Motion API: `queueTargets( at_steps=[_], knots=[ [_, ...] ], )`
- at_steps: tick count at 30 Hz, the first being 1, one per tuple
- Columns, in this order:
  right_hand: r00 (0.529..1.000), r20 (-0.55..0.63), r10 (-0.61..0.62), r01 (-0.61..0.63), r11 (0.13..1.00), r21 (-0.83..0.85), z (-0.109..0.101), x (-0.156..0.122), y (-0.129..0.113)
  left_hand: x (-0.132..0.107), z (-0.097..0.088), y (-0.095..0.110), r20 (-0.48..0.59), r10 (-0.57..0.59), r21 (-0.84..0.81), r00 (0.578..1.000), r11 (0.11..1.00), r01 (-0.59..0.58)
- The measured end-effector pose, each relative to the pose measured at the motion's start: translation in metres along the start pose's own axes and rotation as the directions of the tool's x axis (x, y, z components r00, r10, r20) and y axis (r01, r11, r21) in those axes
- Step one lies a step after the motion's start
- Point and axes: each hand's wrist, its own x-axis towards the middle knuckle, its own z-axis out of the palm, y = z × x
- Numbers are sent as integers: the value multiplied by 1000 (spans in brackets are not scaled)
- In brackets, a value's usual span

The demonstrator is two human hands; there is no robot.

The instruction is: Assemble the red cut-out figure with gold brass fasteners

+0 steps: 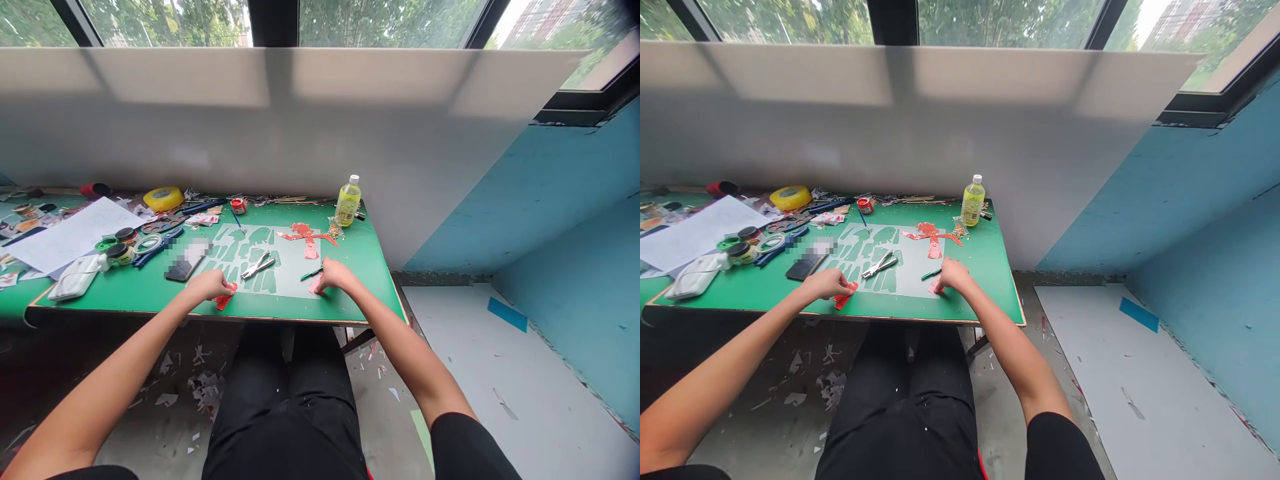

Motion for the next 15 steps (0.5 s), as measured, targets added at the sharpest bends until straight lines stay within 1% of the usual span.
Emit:
queueTargets(
  at_steps=[2, 4, 8, 10, 12, 14, 15],
  knots=[
    [1000, 13, -9, 9, 1000, -8, 1, -2, -3, -2, 0, 3, 5, -30, -34, 1000, 999, 30],
    [1000, 24, -8, 8, 1000, 11, 2, -4, -7, -3, 0, 6, -12, -53, -60, 999, 997, 52],
    [999, 37, 0, -3, 996, 92, 4, -10, -9, -1, 1, 8, -137, -34, -69, 990, 997, 24],
    [1000, 7, -28, 26, 988, 154, 5, -15, -6, -1, 1, 5, -175, -8, -63, 985, 998, -3],
    [997, -38, -61, 67, 976, 205, 4, -22, 2, -4, 4, 1, -176, 32, -72, 984, 996, -45],
    [994, -59, -89, 101, 968, 232, 1, -28, 10, -9, 7, 0, -193, 105, -115, 976, 985, -128],
    [992, -64, -107, 120, 961, 249, 0, -30, 14, -11, 9, 2, -211, 154, -160, 965, 969, -190]
  ],
)
